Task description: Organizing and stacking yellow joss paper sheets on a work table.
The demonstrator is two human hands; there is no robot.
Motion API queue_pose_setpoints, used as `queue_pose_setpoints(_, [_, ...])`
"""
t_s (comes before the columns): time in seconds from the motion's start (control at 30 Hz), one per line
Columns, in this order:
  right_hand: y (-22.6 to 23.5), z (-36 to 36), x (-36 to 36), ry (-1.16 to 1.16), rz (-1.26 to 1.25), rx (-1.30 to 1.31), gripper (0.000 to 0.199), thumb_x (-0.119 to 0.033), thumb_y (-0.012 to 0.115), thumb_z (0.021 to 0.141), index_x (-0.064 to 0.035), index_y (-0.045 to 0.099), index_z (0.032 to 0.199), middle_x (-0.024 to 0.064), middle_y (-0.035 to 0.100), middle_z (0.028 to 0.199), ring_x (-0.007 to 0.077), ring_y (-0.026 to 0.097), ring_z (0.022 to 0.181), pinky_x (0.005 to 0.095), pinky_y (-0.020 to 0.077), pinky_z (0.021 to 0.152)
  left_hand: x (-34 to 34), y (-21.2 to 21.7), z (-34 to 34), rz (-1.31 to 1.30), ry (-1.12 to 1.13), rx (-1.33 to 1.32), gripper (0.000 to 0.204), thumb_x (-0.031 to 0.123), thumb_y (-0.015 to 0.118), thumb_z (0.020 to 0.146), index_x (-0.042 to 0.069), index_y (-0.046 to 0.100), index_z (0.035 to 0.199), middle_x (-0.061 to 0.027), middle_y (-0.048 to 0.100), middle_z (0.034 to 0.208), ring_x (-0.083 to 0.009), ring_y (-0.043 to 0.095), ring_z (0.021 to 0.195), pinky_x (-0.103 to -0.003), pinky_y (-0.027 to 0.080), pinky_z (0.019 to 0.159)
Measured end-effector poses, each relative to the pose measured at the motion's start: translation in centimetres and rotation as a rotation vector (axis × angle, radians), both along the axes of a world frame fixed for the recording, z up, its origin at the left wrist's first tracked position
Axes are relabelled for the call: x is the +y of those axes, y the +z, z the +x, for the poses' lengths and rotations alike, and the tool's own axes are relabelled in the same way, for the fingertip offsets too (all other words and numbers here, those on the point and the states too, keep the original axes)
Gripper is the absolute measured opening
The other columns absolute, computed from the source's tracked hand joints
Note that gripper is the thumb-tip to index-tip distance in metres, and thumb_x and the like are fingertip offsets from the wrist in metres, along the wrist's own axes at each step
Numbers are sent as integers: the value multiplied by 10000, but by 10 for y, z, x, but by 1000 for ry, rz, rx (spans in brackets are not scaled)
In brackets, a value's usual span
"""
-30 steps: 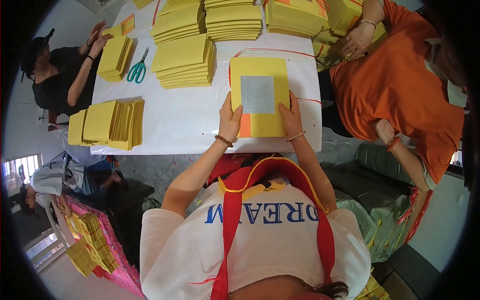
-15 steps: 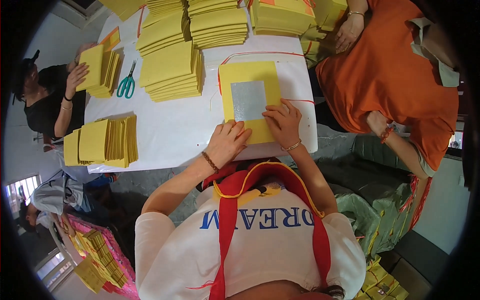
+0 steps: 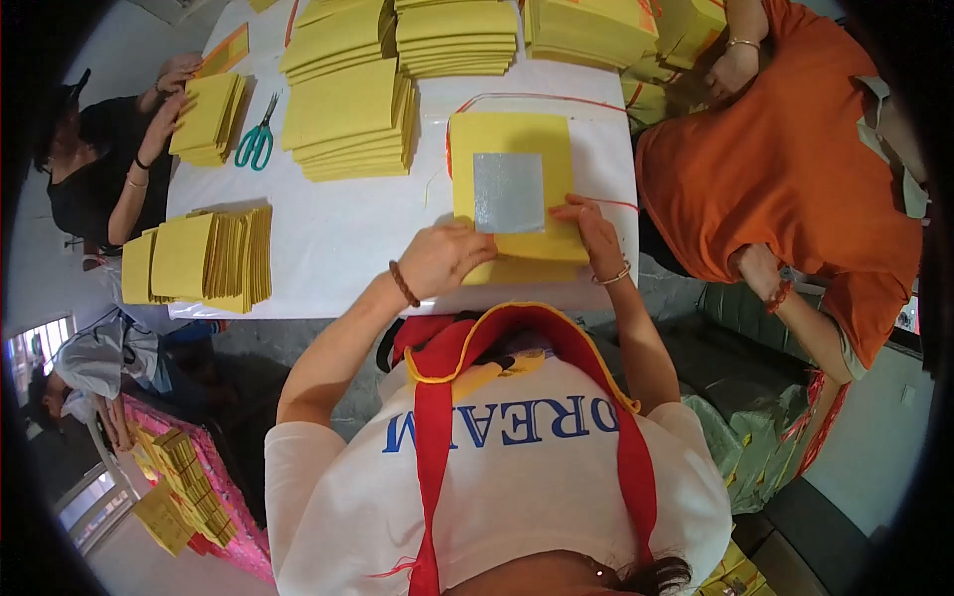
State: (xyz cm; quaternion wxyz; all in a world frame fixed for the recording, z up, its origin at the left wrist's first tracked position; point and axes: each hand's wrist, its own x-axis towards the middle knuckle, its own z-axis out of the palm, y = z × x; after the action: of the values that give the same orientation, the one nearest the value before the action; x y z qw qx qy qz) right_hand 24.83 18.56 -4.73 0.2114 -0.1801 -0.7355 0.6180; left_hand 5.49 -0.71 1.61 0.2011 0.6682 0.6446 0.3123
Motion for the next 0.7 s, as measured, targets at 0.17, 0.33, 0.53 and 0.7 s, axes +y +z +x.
queue_pose_setpoints(0.17, [-3,-2,-1,20,26,48,426,-321,305,963,-36,621,978,74,609,1058,238,369,1175,351,263,1013,8,-8,-10,-82,59,-205,187,197,534,868,26,609,858,-99,611,752,-219,581,693,-322,452,629])
queue_pose_setpoints(0.33, [-22,4,-2,-121,32,32,479,-345,249,969,-28,606,1009,119,524,1193,223,392,1191,333,278,998,16,-8,-25,-457,205,-738,192,189,561,879,2,601,857,40,510,701,-32,422,683,-200,376,615])
queue_pose_setpoints(0.53, [-32,3,7,-43,-17,33,492,-362,254,958,-20,597,1042,142,495,1222,225,407,1188,330,280,997,20,1,-31,-500,173,-840,180,179,566,876,6,612,862,41,559,752,-38,474,723,-199,403,669])
queue_pose_setpoints(0.7, [-30,9,3,-33,-75,46,408,-363,430,886,-35,594,1065,136,473,1241,228,365,1217,336,265,1015,21,1,-30,-488,181,-825,183,178,570,871,3,621,884,32,585,781,-44,500,751,-201,418,703])
